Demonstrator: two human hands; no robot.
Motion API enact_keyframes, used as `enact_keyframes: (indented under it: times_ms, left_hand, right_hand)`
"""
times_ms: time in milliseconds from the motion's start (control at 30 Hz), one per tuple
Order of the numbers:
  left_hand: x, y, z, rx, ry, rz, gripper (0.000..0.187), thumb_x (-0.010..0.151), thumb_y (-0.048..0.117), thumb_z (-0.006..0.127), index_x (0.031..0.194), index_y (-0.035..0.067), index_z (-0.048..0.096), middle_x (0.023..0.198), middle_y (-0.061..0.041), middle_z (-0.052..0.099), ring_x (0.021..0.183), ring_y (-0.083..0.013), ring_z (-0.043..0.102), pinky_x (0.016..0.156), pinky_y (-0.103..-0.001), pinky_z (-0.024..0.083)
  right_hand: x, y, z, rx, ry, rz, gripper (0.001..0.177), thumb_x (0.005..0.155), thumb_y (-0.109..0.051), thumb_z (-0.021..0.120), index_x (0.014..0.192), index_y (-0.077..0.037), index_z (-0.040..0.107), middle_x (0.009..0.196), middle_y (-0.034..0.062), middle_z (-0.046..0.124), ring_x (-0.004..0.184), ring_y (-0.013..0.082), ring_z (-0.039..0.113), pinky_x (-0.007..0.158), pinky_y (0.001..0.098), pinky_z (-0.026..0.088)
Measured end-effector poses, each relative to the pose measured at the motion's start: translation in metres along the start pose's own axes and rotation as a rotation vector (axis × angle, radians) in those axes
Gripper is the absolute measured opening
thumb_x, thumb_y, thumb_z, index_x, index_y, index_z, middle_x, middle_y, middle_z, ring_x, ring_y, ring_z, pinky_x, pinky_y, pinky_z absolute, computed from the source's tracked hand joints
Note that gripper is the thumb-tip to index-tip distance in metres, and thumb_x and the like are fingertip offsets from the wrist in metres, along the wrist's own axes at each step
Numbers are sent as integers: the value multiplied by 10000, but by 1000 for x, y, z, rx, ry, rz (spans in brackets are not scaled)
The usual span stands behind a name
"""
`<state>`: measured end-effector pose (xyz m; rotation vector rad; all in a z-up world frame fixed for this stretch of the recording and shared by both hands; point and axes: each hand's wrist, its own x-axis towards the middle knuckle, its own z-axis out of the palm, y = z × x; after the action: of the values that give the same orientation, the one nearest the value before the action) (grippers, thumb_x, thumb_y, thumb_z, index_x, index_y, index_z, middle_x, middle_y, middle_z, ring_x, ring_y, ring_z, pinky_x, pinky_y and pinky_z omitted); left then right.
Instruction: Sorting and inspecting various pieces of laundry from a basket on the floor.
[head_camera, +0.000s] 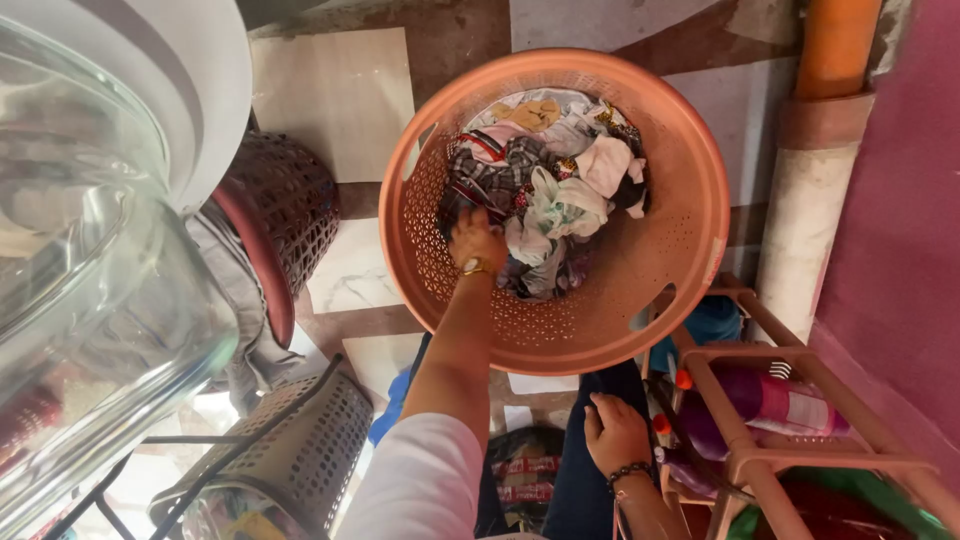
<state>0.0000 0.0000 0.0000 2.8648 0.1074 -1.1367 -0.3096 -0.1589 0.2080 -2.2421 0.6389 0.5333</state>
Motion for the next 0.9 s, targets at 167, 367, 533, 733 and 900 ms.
enact_keyframes:
  times_ms: [167,367,533,733,900]
  left_hand:
    - [-7,12,-75,-32,-209,-144,1116,829,538,734,1591,77,62,1651,-269,167,1339,-452,510,1050,-521,496]
    - [26,-49,28,-175,-486,-239,1070,904,544,676,1604,31,51,1581,-284,309,1343,-441,515,1075,-492,483]
    - [-38,-19,25,-226,-568,108,620,895,432,679,1351,60,484,1346,-243,579,1211,-400,614,1021,-456,509]
    - [-102,16,17,-364,-717,451,442,840,339,642,1193,74,671,1105,-208,756,1025,-367,726,895,-460,560]
    - [-88,5,-16,-15,-722,534,412,925,333,571,1285,156,664,1178,-177,719,1078,-351,686,916,-452,549]
  right_hand:
    - [1,0,2,-21,-32,53,236,871,-204,686,1059,-70,733,1031,141,742,952,361,691,831,481,561]
    - [5,-4,-1,-38,-47,56,247,871,-220,683,1064,-73,731,1045,129,742,966,356,686,847,479,551]
    - [10,-7,3,-68,-49,27,247,876,-232,684,1063,-79,735,1041,131,740,962,354,684,846,472,550]
    - [10,-8,8,-91,-2,-10,260,860,-243,689,1062,-88,737,1033,127,738,964,355,679,856,467,546]
    - [10,-4,9,-139,-79,14,269,869,-256,681,1075,-91,732,1056,115,740,972,340,683,860,459,547]
